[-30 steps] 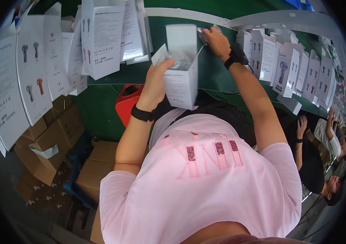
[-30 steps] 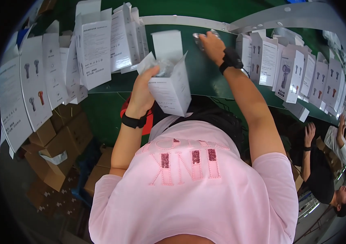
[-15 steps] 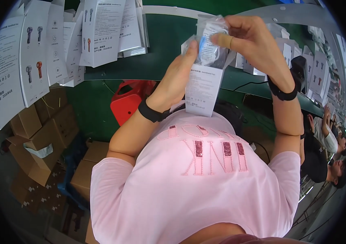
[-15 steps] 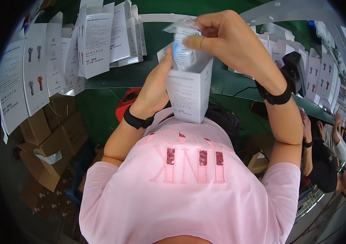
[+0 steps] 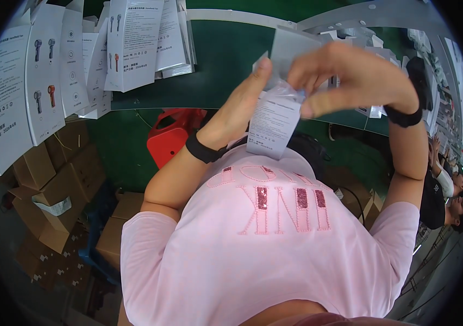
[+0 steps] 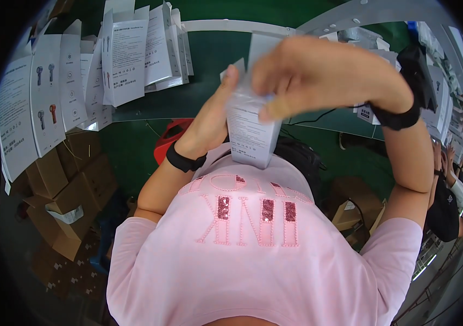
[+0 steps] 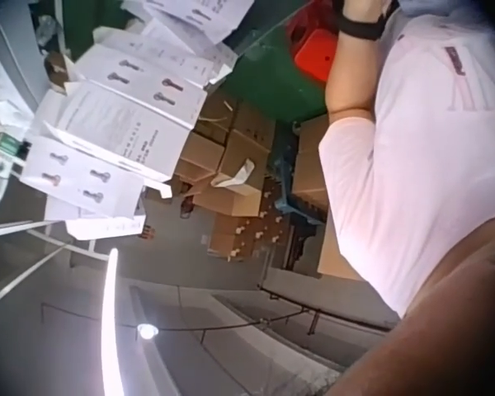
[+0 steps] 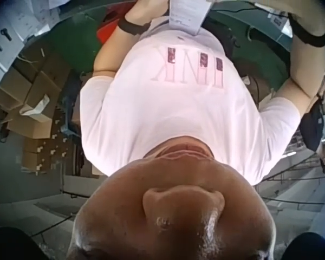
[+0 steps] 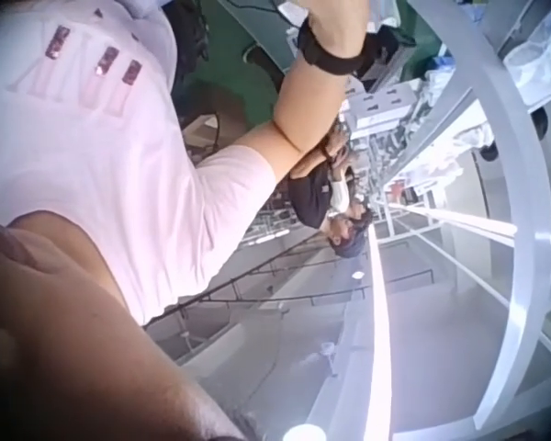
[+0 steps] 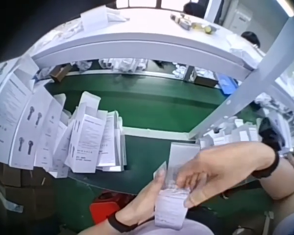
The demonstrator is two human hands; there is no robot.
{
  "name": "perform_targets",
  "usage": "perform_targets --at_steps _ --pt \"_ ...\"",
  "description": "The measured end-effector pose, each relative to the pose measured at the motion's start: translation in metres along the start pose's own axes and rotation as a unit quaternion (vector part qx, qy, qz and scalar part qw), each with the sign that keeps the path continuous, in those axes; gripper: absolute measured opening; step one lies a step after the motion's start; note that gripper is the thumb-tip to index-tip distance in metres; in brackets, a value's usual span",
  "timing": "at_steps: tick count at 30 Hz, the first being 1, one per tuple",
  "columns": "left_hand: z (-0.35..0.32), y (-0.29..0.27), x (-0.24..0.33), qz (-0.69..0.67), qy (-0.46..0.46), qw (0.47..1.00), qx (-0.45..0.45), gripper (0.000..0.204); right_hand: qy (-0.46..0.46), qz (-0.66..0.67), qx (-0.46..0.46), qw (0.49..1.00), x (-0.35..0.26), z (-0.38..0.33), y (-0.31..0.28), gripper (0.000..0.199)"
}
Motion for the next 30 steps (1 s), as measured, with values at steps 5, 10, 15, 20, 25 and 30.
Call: perform_targets --at_steps 5,10,15,20,25,30 --pt "0.000 -0.006 -0.021 0.012 -0.031 0.999 -0.013 0.071 0.179 -0.103 -0.209 0.956 0.036 0.011 0.034 0.038" --pt "-0.001 0.002 -0.002 0.048 0.006 0.999 -0.012 0.079 0.014 0.165 0.153 0.974 0.035 -0.011 0.021 0.026" --pt "0.009 0.002 -0.008 0.055 -0.012 0.997 -0.045 0.078 0.104 -0.119 0.195 0.968 0.032 -0.028 0.000 0.014" --pt "0.006 -0.023 -0.014 0.147 0.037 0.985 0.078 0.064 -0.002 0.000 0.051 0.999 0.018 -0.033 0.015 0.028" --pt "0.019 0.007 -0.015 0.195 0.072 0.978 0.004 0.074 -0.027 0.120 -0.085 0.989 0.042 -0.031 0.046 0.056" --pt "0.018 0.032 0.004 0.406 0.246 0.879 0.036 0.072 -0.087 0.026 0.059 0.994 0.037 -0.044 0.029 0.047"
Point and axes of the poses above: each hand's wrist, its own z-axis towards the middle knuckle, its own y-axis out of the palm, x = y × z, the point moved 6 cm from there along z, towards the middle knuckle, and after that the axes turned 4 degrees about -y, right-handed, at the moved point
